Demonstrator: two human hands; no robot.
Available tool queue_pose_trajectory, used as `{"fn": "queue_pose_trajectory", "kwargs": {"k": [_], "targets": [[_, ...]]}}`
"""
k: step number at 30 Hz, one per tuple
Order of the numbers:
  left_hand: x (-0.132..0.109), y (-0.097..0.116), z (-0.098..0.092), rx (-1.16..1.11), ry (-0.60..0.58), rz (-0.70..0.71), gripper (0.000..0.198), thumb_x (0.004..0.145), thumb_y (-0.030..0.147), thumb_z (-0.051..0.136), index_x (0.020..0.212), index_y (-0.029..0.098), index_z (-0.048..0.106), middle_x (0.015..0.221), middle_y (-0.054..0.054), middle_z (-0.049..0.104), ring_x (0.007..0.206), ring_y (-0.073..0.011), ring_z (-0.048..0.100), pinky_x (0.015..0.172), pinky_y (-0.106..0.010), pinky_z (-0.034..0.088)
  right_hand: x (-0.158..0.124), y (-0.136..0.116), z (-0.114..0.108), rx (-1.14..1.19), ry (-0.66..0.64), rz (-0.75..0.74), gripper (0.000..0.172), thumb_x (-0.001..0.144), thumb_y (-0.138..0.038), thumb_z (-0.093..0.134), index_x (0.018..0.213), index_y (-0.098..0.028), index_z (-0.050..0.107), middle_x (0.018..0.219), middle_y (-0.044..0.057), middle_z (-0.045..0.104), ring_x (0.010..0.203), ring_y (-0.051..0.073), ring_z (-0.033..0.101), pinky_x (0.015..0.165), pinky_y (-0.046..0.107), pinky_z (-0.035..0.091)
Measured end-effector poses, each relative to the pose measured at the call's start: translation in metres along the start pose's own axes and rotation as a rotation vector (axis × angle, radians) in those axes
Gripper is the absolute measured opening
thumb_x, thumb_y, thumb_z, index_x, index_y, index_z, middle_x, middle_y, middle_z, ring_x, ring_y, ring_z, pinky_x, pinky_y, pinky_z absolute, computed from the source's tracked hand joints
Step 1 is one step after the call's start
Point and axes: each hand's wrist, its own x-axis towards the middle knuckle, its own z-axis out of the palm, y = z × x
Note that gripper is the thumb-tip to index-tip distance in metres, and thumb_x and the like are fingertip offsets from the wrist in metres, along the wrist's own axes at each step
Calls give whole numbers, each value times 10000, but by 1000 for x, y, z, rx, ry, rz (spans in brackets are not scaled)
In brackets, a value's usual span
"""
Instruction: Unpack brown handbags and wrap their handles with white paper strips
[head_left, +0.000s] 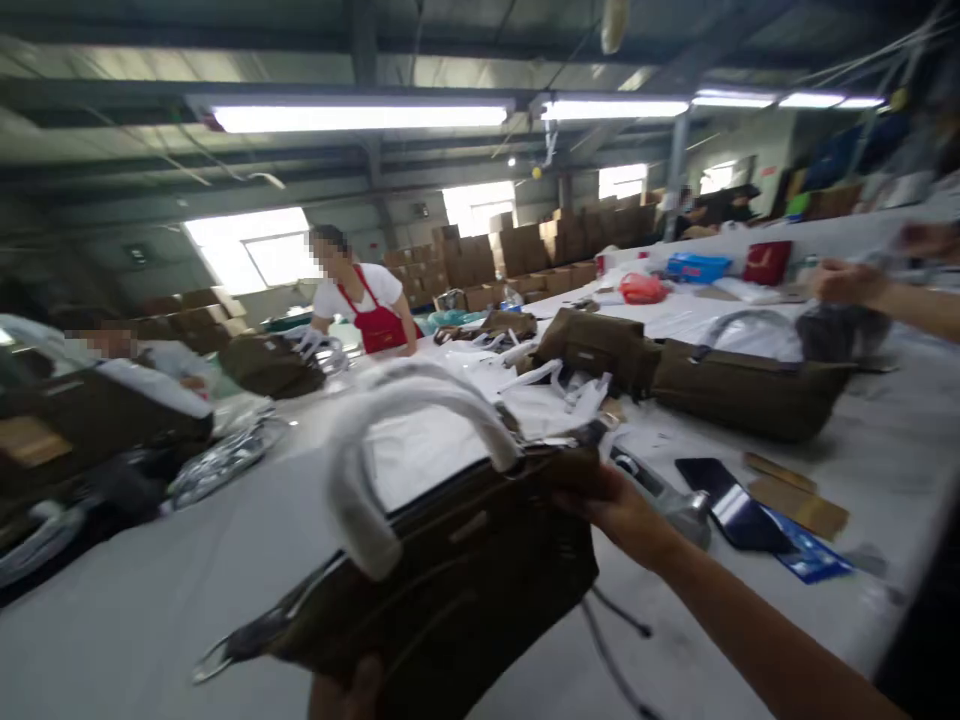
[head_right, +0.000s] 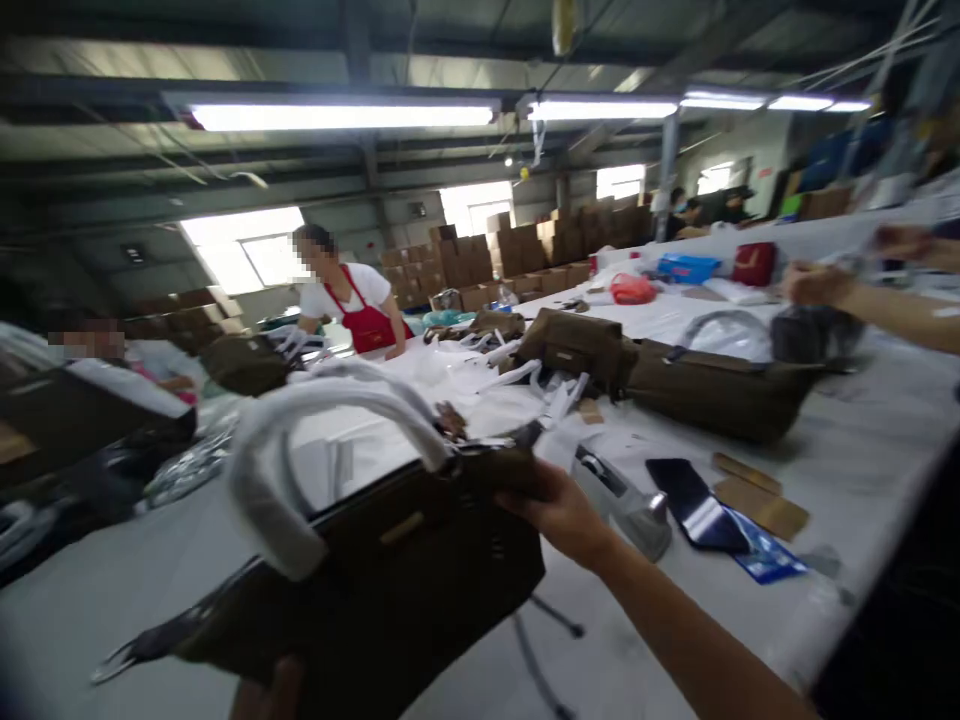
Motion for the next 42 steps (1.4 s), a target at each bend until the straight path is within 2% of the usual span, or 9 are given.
{"fn": "queue_pose_trajectory", "kwargs": {"k": [4, 9, 13, 15, 19, 24, 30, 35, 42], "targets": [[-55, 3, 13, 89, -47, -42, 869, 608, 710, 777, 1236, 123, 647, 1077, -129, 753, 1120, -377, 668, 982, -455, 553, -53, 35, -27, -210, 139, 129, 357, 749, -371, 788, 1049, -182, 750, 1057, 93, 773, 1033, 345, 702, 979, 503, 539], [-84, 22, 17, 137, 14, 98, 949, 832, 552, 696, 1587, 308, 175, 1580, -122, 395, 1389, -341, 464, 1136, -543, 390, -80, 50, -34, -261, 134, 100, 439, 818, -413, 725, 1196, -199, 665, 1221, 105, 723, 1157, 328, 664, 1055, 503, 501], [-99, 61, 26, 369, 263, 771, 497, 819, 259, 771, 1293, 282, 623, 1380, -74, 586, 1262, -268, 570, 1103, -434, 442, -78, 41, -32, -276, 84, 42, 415, 799, -361, 745, 1173, -200, 664, 1204, 99, 728, 1147, 312, 670, 1066, 493, 498], [-107, 81, 43, 381, 89, 897, 181, 871, 199, 707, 1044, 252, 715, 1134, -44, 693, 1074, -205, 665, 968, -332, 534, -79, 38, -30, -278, 80, 11, 429, 808, -348, 736, 1203, -199, 659, 1233, 102, 714, 1182, 314, 651, 1103, 512, 462], [-114, 93, 98, 281, -359, 466, 254, 902, 364, 671, 1100, 213, 618, 1068, -64, 713, 948, -199, 716, 799, -298, 597, -88, 45, -28, -256, 85, -44, 500, 840, -409, 708, 1294, -213, 634, 1331, 108, 661, 1288, 333, 576, 1133, 541, 423], [-121, 71, 139, 220, -333, 347, 552, 782, 277, 789, 1248, 226, 498, 1123, -62, 680, 1018, -212, 695, 927, -362, 561, -103, 53, -39, -226, 62, -87, 436, 800, -472, 747, 1144, -204, 741, 1195, 133, 728, 1186, 364, 645, 1068, 539, 494], [-137, 76, 123, 158, -353, 498, 130, 855, 238, 707, 978, 214, 673, 897, -15, 684, 831, -172, 688, 780, -275, 559, -113, 34, -51, -219, -22, -58, 410, 790, -433, 774, 1147, -231, 753, 1105, 117, 757, 1187, 367, 641, 1077, 559, 472], [-145, 85, 114, 243, -281, 602, 105, 823, 274, 767, 913, 225, 750, 949, -33, 757, 919, -212, 715, 885, -312, 542, -120, -1, -53, 0, -180, 56, 825, 842, -479, 724, 1548, -291, 340, 1412, 99, 594, 1274, 321, 582, 1098, 506, 455], [-152, 88, 111, 335, -225, 698, 63, 837, 258, 743, 881, 214, 733, 869, -34, 755, 815, -206, 729, 745, -283, 568, -134, -54, -34, -449, 163, -369, 473, 844, -228, 748, 1289, -306, 609, 976, 6, 752, 988, 217, 712, 1045, 413, 504]]}}
